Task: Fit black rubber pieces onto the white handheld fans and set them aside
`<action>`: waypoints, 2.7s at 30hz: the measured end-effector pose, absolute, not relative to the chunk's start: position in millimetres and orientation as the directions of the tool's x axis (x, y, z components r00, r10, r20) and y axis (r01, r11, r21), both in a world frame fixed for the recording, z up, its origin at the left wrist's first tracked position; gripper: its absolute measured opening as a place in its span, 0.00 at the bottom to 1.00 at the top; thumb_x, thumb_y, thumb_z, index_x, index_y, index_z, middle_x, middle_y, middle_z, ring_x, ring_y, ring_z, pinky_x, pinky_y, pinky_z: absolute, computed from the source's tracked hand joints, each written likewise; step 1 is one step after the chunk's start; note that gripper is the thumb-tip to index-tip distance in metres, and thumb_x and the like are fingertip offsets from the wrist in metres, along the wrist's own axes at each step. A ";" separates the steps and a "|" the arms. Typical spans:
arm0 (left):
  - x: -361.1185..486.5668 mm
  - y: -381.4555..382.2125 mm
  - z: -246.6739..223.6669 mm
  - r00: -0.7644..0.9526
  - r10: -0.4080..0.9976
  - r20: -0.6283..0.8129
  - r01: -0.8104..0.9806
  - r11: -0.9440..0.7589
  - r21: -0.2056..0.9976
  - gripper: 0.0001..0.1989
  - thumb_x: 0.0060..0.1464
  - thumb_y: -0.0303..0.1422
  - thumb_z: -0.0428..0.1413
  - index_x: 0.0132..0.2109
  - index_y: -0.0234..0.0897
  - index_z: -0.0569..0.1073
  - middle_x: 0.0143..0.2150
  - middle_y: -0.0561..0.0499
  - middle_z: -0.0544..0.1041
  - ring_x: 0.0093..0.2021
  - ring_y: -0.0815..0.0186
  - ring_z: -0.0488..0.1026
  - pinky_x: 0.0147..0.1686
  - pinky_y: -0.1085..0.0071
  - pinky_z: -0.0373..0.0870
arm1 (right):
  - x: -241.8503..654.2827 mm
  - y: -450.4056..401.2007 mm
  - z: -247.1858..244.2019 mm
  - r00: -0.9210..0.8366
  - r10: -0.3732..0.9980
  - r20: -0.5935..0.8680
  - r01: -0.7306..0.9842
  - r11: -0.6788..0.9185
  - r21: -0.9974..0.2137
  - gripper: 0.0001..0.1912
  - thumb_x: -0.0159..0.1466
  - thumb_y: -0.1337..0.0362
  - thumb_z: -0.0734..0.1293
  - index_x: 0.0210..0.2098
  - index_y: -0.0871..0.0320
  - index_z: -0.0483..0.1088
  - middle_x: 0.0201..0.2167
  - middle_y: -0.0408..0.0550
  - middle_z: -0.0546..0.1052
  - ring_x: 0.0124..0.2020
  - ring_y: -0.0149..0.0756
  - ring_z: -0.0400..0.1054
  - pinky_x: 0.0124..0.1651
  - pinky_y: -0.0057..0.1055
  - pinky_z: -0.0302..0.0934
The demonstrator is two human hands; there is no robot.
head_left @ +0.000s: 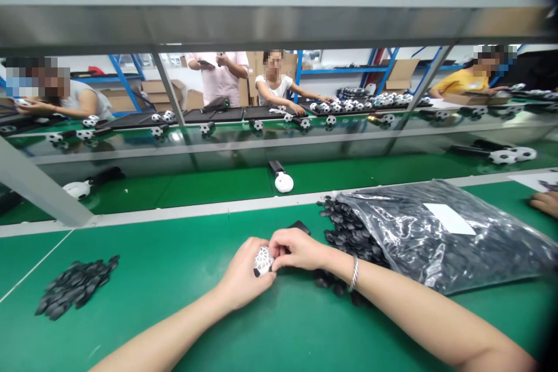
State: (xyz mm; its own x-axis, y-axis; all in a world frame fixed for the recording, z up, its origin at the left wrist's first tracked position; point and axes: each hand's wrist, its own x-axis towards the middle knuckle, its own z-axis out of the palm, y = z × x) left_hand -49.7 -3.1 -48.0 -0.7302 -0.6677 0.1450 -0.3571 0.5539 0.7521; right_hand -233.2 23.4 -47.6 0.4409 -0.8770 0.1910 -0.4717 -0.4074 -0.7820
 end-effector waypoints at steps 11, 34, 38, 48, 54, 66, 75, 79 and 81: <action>-51.7 -2.5 -51.6 -0.699 -0.704 0.127 -0.340 0.482 0.807 0.18 0.39 0.25 0.53 0.41 0.38 0.66 0.40 0.49 0.69 0.40 0.62 0.67 0.40 0.68 0.64 | -233.6 16.5 -55.7 0.420 -0.887 0.190 -0.445 -0.384 -0.809 0.22 0.45 0.49 0.70 0.27 0.63 0.69 0.24 0.41 0.66 0.22 0.22 0.59 0.26 0.20 0.55; -45.9 -6.4 -49.8 -0.755 -0.650 0.082 -0.293 0.447 0.845 0.22 0.39 0.26 0.55 0.45 0.38 0.64 0.43 0.49 0.66 0.42 0.63 0.65 0.43 0.69 0.63 | -234.9 22.3 -53.0 0.505 -0.819 0.273 -0.552 -0.549 -0.628 0.14 0.54 0.55 0.67 0.27 0.61 0.69 0.24 0.42 0.67 0.27 0.25 0.60 0.31 0.22 0.54; -48.4 -5.9 -53.7 -0.719 -0.685 0.115 -0.312 0.466 0.828 0.20 0.38 0.23 0.52 0.43 0.37 0.64 0.42 0.49 0.67 0.41 0.63 0.66 0.42 0.69 0.64 | -235.9 19.6 -53.8 0.511 -0.816 0.271 -0.542 -0.551 -0.634 0.14 0.53 0.55 0.68 0.27 0.61 0.69 0.24 0.41 0.67 0.26 0.25 0.60 0.31 0.21 0.54; -45.7 -12.3 -57.0 -0.737 -0.655 0.166 -0.312 0.547 0.777 0.23 0.39 0.31 0.59 0.46 0.37 0.64 0.43 0.49 0.67 0.44 0.62 0.65 0.45 0.67 0.63 | -236.9 20.9 -46.6 0.489 -0.839 0.239 -0.502 -0.495 -0.709 0.13 0.53 0.56 0.68 0.28 0.62 0.69 0.26 0.43 0.67 0.26 0.24 0.60 0.30 0.21 0.56; -45.6 -13.6 -54.9 -0.752 -0.645 0.137 -0.330 0.548 0.768 0.26 0.38 0.35 0.61 0.46 0.38 0.64 0.44 0.50 0.67 0.44 0.62 0.65 0.45 0.67 0.63 | -237.6 21.5 -44.9 0.482 -0.858 0.180 -0.507 -0.440 -0.741 0.12 0.54 0.58 0.68 0.28 0.62 0.68 0.27 0.43 0.68 0.26 0.24 0.62 0.30 0.21 0.57; -46.2 -11.6 -49.4 -0.756 -0.643 0.118 -0.356 0.557 0.750 0.22 0.42 0.31 0.56 0.47 0.38 0.64 0.44 0.50 0.67 0.45 0.62 0.65 0.46 0.67 0.63 | -237.9 22.2 -44.7 0.516 -0.825 0.228 -0.508 -0.510 -0.694 0.13 0.55 0.57 0.67 0.29 0.62 0.68 0.27 0.44 0.69 0.28 0.26 0.61 0.32 0.22 0.57; -46.5 -11.9 -48.7 -0.756 -0.646 0.105 -0.365 0.549 0.752 0.20 0.43 0.31 0.55 0.46 0.37 0.64 0.43 0.50 0.67 0.43 0.64 0.65 0.45 0.68 0.63 | -239.2 20.4 -43.4 0.476 -0.862 0.173 -0.505 -0.429 -0.749 0.13 0.55 0.57 0.67 0.30 0.63 0.69 0.27 0.43 0.68 0.26 0.24 0.61 0.30 0.21 0.57; -48.9 -8.1 -50.3 -0.729 -0.673 0.123 -0.381 0.549 0.744 0.18 0.43 0.29 0.55 0.45 0.36 0.65 0.42 0.50 0.67 0.43 0.63 0.65 0.44 0.68 0.63 | -236.5 20.1 -44.2 0.470 -0.870 0.146 -0.530 -0.411 -0.742 0.13 0.55 0.57 0.67 0.29 0.63 0.68 0.26 0.42 0.67 0.25 0.23 0.60 0.29 0.21 0.56; -49.2 -4.9 -51.1 -0.718 -0.680 0.149 -0.369 0.553 0.747 0.18 0.42 0.28 0.55 0.44 0.37 0.65 0.42 0.50 0.68 0.43 0.63 0.65 0.44 0.67 0.63 | -233.4 22.6 -41.7 0.458 -0.878 0.138 -0.552 -0.402 -0.731 0.12 0.55 0.58 0.67 0.28 0.63 0.67 0.26 0.43 0.67 0.25 0.24 0.60 0.29 0.21 0.56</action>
State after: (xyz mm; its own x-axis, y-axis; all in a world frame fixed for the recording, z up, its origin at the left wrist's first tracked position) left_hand -49.2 -4.9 -51.1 -0.7176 -0.6802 0.1494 -0.3688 0.5531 0.7470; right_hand -233.4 22.6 -41.7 0.4576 -0.8785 0.1376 -0.5517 -0.4018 -0.7309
